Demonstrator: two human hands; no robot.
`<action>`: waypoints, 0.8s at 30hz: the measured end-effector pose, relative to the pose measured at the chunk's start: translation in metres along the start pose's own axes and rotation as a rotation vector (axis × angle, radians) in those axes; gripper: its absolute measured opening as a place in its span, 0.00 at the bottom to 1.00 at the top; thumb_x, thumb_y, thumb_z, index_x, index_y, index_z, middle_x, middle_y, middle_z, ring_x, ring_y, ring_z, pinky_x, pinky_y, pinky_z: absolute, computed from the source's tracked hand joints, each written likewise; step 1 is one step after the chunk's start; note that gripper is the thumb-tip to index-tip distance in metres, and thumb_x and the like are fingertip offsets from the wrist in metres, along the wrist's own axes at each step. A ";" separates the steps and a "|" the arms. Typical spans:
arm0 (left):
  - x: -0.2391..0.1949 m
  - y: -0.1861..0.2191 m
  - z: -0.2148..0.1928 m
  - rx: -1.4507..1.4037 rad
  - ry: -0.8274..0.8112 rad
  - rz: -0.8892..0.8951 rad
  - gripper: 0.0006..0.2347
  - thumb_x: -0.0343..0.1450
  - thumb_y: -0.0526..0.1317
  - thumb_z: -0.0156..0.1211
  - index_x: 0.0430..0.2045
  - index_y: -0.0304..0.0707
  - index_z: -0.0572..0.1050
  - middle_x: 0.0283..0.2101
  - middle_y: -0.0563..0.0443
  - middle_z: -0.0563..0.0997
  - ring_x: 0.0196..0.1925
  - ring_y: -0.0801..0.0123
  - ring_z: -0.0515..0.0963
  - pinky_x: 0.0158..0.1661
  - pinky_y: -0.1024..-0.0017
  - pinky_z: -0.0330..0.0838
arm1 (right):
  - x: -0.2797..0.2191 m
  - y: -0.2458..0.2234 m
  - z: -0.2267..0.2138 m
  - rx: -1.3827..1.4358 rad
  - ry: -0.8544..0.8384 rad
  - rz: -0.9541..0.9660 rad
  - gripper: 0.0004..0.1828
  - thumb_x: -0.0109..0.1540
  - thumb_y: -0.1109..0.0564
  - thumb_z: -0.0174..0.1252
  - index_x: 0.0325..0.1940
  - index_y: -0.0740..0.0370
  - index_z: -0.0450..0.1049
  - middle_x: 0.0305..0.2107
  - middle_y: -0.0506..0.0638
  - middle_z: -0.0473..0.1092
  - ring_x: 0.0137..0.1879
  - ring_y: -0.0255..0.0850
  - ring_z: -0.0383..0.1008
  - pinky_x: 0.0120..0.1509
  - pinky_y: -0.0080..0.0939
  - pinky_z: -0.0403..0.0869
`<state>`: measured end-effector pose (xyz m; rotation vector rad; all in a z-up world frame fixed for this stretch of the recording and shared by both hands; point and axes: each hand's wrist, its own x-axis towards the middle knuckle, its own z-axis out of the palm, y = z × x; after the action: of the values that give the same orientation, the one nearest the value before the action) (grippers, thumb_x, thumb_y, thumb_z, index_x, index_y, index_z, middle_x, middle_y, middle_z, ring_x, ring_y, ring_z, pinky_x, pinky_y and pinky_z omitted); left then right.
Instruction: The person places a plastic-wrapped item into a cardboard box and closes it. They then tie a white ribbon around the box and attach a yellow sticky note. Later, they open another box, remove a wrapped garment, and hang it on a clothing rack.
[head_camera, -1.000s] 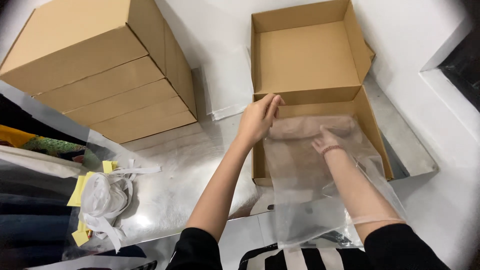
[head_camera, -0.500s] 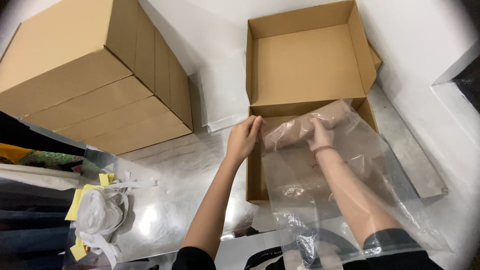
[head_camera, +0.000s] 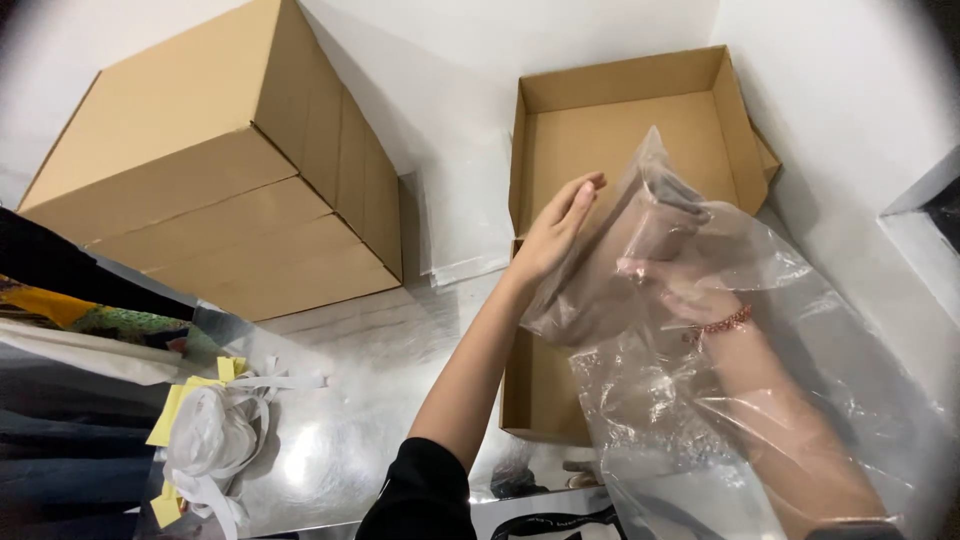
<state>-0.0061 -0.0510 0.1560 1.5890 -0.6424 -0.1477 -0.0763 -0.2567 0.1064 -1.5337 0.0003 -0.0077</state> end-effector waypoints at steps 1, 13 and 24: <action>0.001 0.000 0.001 0.005 -0.001 0.007 0.23 0.85 0.52 0.43 0.69 0.34 0.69 0.68 0.27 0.73 0.73 0.36 0.69 0.71 0.41 0.62 | -0.006 -0.010 0.001 0.002 0.000 -0.009 0.22 0.64 0.65 0.57 0.62 0.72 0.67 0.56 0.61 0.67 0.63 0.49 0.63 0.67 0.56 0.64; -0.010 0.001 0.006 -0.191 0.010 -0.184 0.12 0.75 0.47 0.71 0.49 0.44 0.85 0.46 0.50 0.88 0.49 0.78 0.78 0.52 0.69 0.78 | 0.006 0.004 -0.006 0.418 0.070 0.064 0.18 0.57 0.67 0.75 0.46 0.64 0.74 0.36 0.51 0.75 0.40 0.43 0.77 0.43 0.52 0.77; 0.006 -0.040 -0.033 -0.211 0.304 -0.431 0.16 0.63 0.45 0.84 0.35 0.37 0.85 0.31 0.50 0.86 0.29 0.74 0.84 0.32 0.75 0.85 | 0.026 0.048 -0.026 0.521 -0.051 0.040 0.11 0.63 0.60 0.69 0.49 0.53 0.78 0.37 0.45 0.79 0.44 0.36 0.80 0.47 0.42 0.79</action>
<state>0.0260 -0.0256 0.1241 1.4859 -0.0406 -0.2770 -0.0505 -0.2813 0.0574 -1.0122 -0.0108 0.0590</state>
